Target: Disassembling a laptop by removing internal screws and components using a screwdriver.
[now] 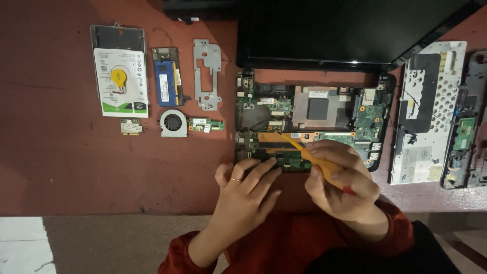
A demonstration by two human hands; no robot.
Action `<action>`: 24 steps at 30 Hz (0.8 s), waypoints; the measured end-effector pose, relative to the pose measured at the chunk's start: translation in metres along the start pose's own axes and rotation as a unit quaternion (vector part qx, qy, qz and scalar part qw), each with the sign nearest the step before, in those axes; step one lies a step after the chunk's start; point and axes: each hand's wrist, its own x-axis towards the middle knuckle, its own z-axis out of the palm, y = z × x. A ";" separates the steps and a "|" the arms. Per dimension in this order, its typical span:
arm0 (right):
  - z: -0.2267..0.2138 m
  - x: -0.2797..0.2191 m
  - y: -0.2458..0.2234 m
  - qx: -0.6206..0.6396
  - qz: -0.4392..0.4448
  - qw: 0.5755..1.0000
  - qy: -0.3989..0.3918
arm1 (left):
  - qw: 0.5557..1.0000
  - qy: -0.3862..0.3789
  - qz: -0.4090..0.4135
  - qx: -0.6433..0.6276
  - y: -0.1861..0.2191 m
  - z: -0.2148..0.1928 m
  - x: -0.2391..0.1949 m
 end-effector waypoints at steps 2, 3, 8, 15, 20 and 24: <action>0.001 0.001 0.001 -0.002 -0.002 1.000 0.002 | 1.000 0.007 0.000 0.002 0.000 -0.001 0.000; 0.002 0.002 0.001 -0.005 -0.005 1.000 0.004 | 1.000 0.014 0.000 0.005 -0.001 -0.002 0.000; 0.000 0.011 -0.006 -0.034 0.012 0.999 -0.016 | 1.000 0.022 0.002 0.006 -0.001 0.000 0.001; -0.010 0.062 -0.032 -0.113 0.030 0.974 -0.194 | 0.999 0.024 0.044 -0.010 -0.013 -0.015 0.010; -0.013 0.079 -0.027 0.005 0.040 0.955 -0.293 | 0.993 0.088 0.081 0.023 -0.040 -0.061 0.053; -0.001 0.075 -0.012 0.000 -0.006 0.972 -0.234 | 0.961 -0.133 0.180 -0.161 -0.054 -0.080 0.103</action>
